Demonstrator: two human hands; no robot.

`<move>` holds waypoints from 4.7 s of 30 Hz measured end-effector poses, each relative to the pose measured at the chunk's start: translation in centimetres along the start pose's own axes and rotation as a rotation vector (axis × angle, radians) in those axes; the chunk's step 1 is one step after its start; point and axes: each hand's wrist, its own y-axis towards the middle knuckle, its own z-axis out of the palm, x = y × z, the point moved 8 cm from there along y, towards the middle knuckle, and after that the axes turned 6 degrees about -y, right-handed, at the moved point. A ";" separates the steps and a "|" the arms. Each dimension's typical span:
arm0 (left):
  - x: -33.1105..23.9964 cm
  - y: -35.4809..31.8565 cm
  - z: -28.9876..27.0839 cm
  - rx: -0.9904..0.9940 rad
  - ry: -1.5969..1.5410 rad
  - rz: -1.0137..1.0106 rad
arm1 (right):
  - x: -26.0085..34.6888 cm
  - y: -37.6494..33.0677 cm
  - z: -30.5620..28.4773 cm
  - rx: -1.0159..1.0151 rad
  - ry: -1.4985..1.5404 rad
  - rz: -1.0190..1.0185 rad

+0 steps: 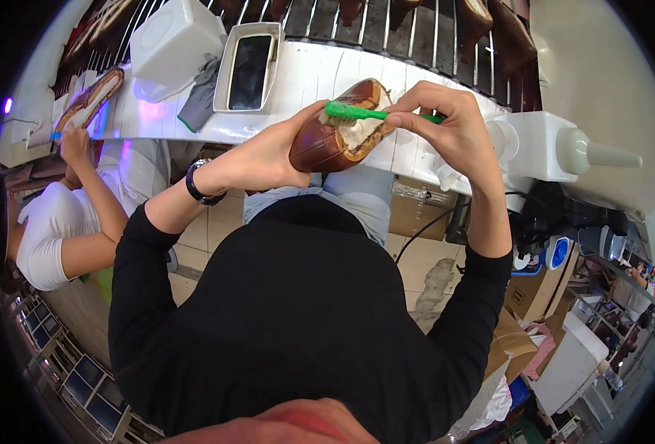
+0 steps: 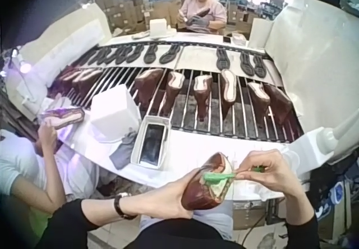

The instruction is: The recorder uses a brush to apply a white liquid adhesive to the edges and bottom of brown leather shoe uppers before placing them onto a conveyor belt.

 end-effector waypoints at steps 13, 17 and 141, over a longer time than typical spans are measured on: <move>1.2 1.0 -2.5 0.076 -0.039 -0.002 | 0.2 3.5 0.5 0.235 0.110 -0.069; 0.3 1.2 -3.1 0.096 -0.070 0.063 | 0.9 5.6 0.4 0.325 -0.009 -0.186; 3.9 1.8 2.5 -0.606 0.451 0.437 | -14.4 -17.8 -1.1 -0.946 0.594 0.558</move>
